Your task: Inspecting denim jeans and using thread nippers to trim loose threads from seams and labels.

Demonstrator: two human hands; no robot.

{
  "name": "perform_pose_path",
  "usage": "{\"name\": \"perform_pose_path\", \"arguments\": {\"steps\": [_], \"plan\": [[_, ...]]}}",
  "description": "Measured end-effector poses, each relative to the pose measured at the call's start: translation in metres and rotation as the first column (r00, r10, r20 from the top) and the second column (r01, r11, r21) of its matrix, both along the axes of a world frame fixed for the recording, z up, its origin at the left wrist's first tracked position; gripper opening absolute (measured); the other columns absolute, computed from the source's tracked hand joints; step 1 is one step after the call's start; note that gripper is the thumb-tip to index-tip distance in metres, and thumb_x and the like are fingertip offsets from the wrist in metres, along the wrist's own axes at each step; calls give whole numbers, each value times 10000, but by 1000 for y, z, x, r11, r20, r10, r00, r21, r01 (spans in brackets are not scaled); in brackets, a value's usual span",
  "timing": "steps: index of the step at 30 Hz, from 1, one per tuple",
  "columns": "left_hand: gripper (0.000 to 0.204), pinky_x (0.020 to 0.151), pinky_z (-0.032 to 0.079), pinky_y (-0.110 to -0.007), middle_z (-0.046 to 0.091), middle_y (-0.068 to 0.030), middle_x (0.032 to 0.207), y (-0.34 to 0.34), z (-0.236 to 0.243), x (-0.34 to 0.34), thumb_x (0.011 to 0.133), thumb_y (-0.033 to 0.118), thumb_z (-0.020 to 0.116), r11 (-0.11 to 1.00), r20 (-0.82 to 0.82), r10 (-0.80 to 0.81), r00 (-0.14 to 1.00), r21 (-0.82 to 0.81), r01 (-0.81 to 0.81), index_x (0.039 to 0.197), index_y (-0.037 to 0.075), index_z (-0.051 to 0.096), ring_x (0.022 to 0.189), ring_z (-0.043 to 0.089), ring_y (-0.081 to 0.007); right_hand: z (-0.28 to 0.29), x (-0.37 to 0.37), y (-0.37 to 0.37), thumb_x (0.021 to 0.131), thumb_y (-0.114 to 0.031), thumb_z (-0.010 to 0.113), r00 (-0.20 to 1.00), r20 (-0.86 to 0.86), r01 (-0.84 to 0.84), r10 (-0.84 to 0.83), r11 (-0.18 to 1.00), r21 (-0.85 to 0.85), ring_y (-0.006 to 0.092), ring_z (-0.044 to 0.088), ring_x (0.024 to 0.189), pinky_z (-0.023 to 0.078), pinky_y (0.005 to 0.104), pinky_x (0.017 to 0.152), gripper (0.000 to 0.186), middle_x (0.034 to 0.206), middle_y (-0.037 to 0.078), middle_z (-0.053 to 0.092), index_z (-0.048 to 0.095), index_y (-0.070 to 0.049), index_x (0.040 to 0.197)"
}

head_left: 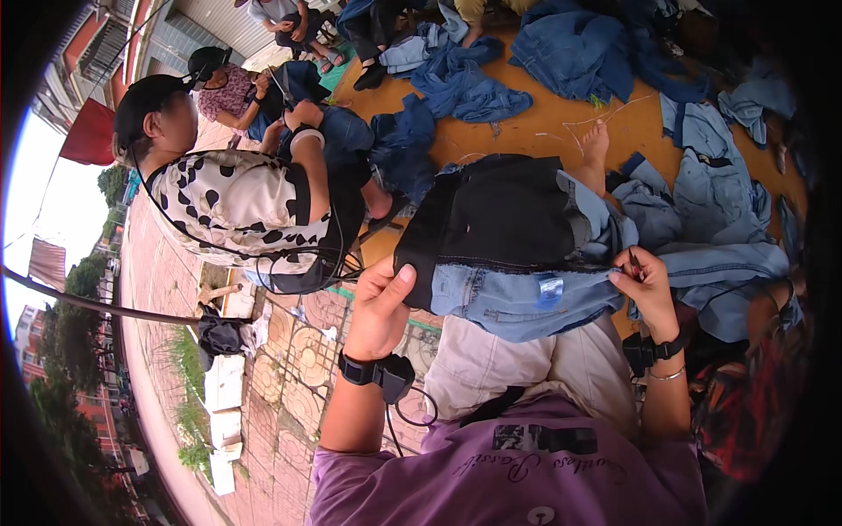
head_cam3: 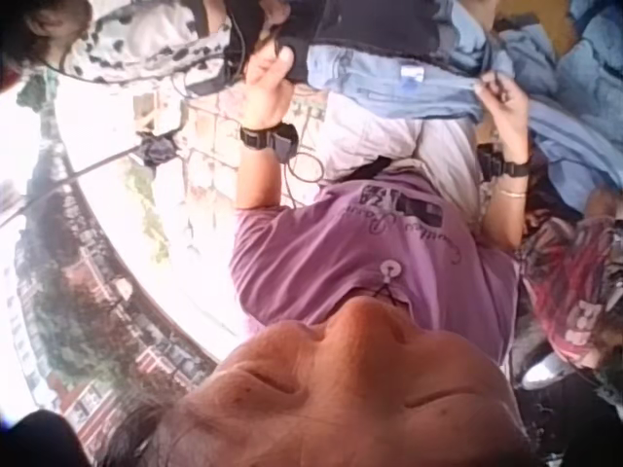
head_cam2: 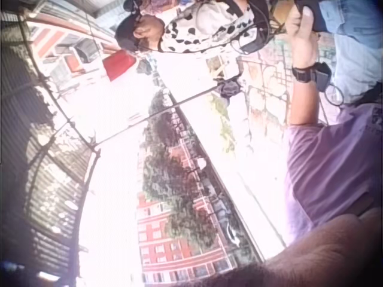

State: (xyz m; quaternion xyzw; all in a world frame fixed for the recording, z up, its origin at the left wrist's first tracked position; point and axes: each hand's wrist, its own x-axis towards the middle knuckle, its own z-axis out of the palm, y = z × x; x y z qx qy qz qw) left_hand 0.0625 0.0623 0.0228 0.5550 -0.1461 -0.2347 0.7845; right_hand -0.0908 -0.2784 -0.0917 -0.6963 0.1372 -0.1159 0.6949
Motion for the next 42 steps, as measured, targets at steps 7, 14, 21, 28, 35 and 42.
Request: {"name": "perform_pose_path", "arguments": {"steps": [7,14,21,28,35,42], "plan": [[327,959,424,-289,655,-56,1134,-15,15,-8,920,112,651,994,-61,-74,995,-84,69,1209,-29,590,1052,595,-135,52,7,17,795,21,721,990,86,113,-112,994,-3,14,259,601,197,203,549,215,664,-100,285,663,-17,999],[480,957,394,-260,612,-3,1141,-22,21,-21,835,3,718,997,-81,-75,994,-5,74,1284,16,548,1056,544,-95,126,25,55,796,14,730,965,255,2,53,978,-208,17,326,591,247,209,525,232,660,-71,426,668,-28,1016],[454,850,423,-206,643,19,1061,-15,22,-16,795,-48,725,981,-73,-141,987,127,149,1221,20,584,947,563,-51,114,29,80,785,3,743,933,182,-242,309,917,-317,66,537,582,418,219,541,247,816,33,677,681,-49,1019],[710,966,416,-247,581,-8,1240,-14,29,-14,753,-98,715,960,-130,-239,962,118,254,1393,26,433,1120,525,-73,102,29,95,794,28,713,951,78,-266,301,917,-297,39,496,573,391,220,525,207,747,11,649,685,-39,988],[733,1018,386,-261,575,-4,1232,-14,47,-21,757,-73,759,952,25,-273,962,154,266,1399,29,419,1171,504,-93,103,31,95,788,14,734,958,73,-241,277,917,-319,44,401,559,315,218,513,184,642,-14,517,682,-46,954],[463,826,483,-225,636,-7,1051,-21,42,-21,803,-13,768,956,-168,-155,974,222,191,1210,27,552,933,584,-71,126,37,86,760,-120,807,933,160,-231,321,880,-415,85,472,516,359,244,478,234,628,2,510,658,-66,933]]}}
